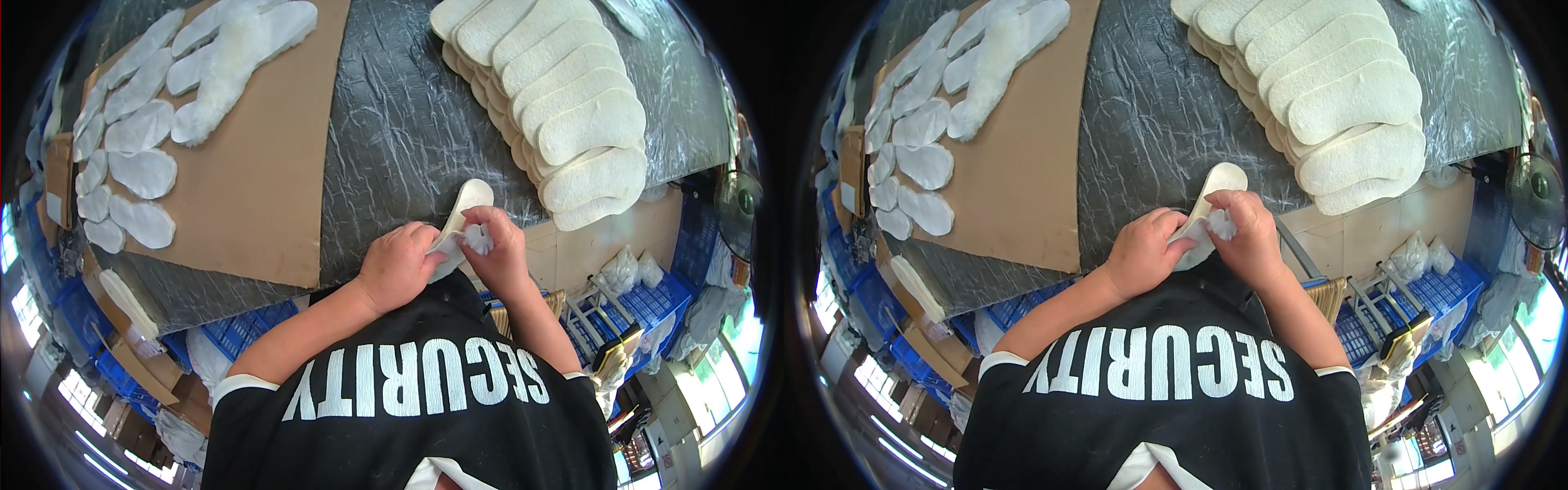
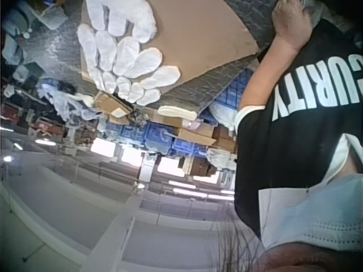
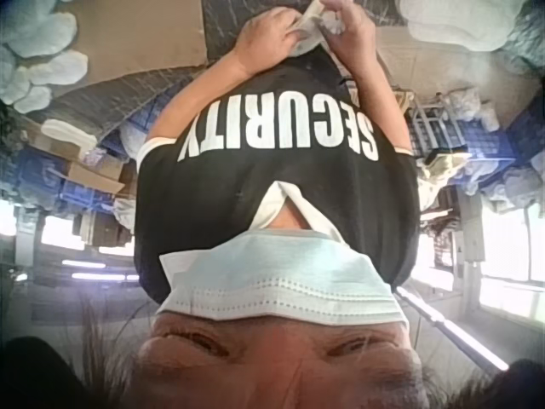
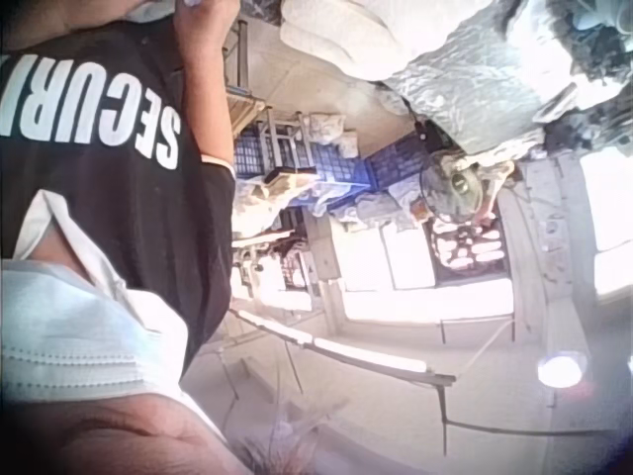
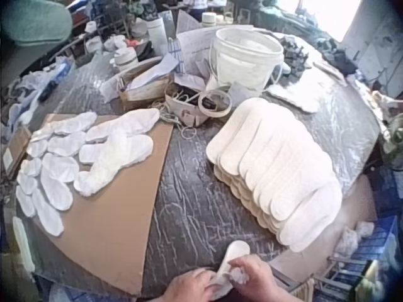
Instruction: Applying adhesive-backed fur lining to shoe insole components.
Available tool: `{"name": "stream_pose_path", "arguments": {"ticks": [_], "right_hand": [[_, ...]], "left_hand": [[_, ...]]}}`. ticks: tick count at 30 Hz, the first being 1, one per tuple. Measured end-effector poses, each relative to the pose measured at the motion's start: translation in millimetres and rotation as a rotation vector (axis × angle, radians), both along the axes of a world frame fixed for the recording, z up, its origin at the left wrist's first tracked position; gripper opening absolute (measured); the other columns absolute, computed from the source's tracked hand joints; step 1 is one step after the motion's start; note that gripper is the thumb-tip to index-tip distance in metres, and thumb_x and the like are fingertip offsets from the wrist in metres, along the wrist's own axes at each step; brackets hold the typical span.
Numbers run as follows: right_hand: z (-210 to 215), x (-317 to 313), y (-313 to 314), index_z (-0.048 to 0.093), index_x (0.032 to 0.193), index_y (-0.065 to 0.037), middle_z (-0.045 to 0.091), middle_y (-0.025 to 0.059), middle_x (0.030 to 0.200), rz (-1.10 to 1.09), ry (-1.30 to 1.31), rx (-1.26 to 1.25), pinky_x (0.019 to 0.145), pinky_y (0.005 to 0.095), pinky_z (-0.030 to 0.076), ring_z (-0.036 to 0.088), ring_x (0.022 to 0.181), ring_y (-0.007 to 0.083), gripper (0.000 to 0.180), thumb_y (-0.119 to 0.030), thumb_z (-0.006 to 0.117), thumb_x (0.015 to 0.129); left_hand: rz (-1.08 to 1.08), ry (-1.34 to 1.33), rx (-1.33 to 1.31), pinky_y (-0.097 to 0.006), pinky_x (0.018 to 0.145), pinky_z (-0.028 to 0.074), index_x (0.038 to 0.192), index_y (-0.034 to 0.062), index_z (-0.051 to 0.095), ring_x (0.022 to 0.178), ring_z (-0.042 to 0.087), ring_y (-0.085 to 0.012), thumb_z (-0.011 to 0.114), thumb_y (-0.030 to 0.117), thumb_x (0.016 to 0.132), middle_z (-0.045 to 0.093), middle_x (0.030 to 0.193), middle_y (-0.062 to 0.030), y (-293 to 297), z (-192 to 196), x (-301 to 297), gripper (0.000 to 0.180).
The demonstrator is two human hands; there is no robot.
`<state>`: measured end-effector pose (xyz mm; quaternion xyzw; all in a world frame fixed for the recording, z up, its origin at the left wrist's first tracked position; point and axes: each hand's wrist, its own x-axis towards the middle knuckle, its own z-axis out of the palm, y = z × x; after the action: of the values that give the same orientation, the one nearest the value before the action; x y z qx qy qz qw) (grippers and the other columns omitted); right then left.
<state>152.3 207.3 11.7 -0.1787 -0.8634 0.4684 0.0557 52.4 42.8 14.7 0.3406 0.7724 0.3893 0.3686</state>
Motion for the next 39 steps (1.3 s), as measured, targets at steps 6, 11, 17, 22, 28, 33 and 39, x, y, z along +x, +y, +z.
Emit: {"name": "stream_pose_path", "arguments": {"ticks": [6, 11, 17, 22, 28, 33, 39], "right_hand": [[-3, 2, 1, 0.060, 0.102, -0.006, 0.066, 0.0084, 0.089, -0.001, 0.001, -0.027, 0.073, 0.0343, 0.052, 0.064, 0.082, 0.0247, 0.041, 0.005, 0.077, 0.066], [-3, 2, 0, 0.060, 0.101, -0.005, 0.065, 0.0070, 0.087, -0.019, -0.008, -0.033, 0.071, 0.0296, 0.052, 0.065, 0.078, 0.0174, 0.037, 0.005, 0.076, 0.070], [-5, 3, 0, 0.060, 0.103, -0.006, 0.066, 0.0105, 0.092, -0.047, -0.031, -0.064, 0.074, 0.0363, 0.053, 0.066, 0.085, 0.0286, 0.042, 0.005, 0.075, 0.066], [6, -6, 4, 0.062, 0.100, -0.006, 0.067, 0.0104, 0.093, -0.075, -0.001, -0.066, 0.073, 0.0355, 0.053, 0.067, 0.085, 0.0286, 0.036, 0.004, 0.074, 0.067], [2, 2, 12, 0.063, 0.093, -0.006, 0.067, 0.0081, 0.085, -0.030, 0.015, -0.052, 0.070, 0.0350, 0.052, 0.065, 0.083, 0.0278, 0.033, 0.007, 0.073, 0.063], [-9, 2, 13, 0.063, 0.086, -0.006, 0.066, 0.0074, 0.082, -0.013, 0.180, 0.028, 0.068, 0.0341, 0.051, 0.064, 0.081, 0.0269, 0.031, 0.009, 0.071, 0.060], [-12, 4, 8, 0.063, 0.085, -0.006, 0.065, 0.0076, 0.081, -0.090, 0.154, -0.032, 0.067, 0.0333, 0.050, 0.063, 0.079, 0.0258, 0.031, 0.010, 0.071, 0.059]], "left_hand": [[0.025, -0.008, 0.033, -0.043, 0.071, 0.050, 0.097, 0.0003, 0.063, 0.081, 0.062, -0.0367, 0.061, 0.012, 0.087, 0.064, 0.091, -0.0168, -1, -1, 0, 0.016], [0.066, -0.020, 0.041, -0.043, 0.069, 0.049, 0.092, -0.0004, 0.064, 0.080, 0.063, -0.0372, 0.060, 0.011, 0.087, 0.064, 0.088, -0.0177, 0, -4, 0, 0.013], [0.029, -0.051, -0.046, -0.044, 0.067, 0.049, 0.091, 0.0014, 0.065, 0.078, 0.063, -0.0376, 0.061, 0.015, 0.088, 0.064, 0.085, -0.0171, 8, 2, -5, 0.014], [-0.038, 0.061, -0.102, -0.046, 0.066, 0.049, 0.089, 0.0025, 0.063, 0.077, 0.063, -0.0382, 0.061, 0.019, 0.089, 0.064, 0.083, -0.0165, 11, -2, -6, 0.017], [-0.042, 0.079, -0.085, -0.047, 0.067, 0.049, 0.088, 0.0033, 0.063, 0.078, 0.063, -0.0380, 0.061, 0.020, 0.088, 0.064, 0.083, -0.0158, 10, -4, -4, 0.017], [-0.093, 0.116, -0.072, -0.047, 0.067, 0.050, 0.091, 0.0043, 0.064, 0.078, 0.063, -0.0377, 0.062, 0.018, 0.087, 0.065, 0.085, -0.0151, 10, -5, -4, 0.015], [-0.130, 0.137, -0.040, -0.047, 0.069, 0.050, 0.092, 0.0044, 0.065, 0.079, 0.064, -0.0374, 0.062, 0.018, 0.087, 0.066, 0.087, -0.0149, 8, -7, -4, 0.015]]}}
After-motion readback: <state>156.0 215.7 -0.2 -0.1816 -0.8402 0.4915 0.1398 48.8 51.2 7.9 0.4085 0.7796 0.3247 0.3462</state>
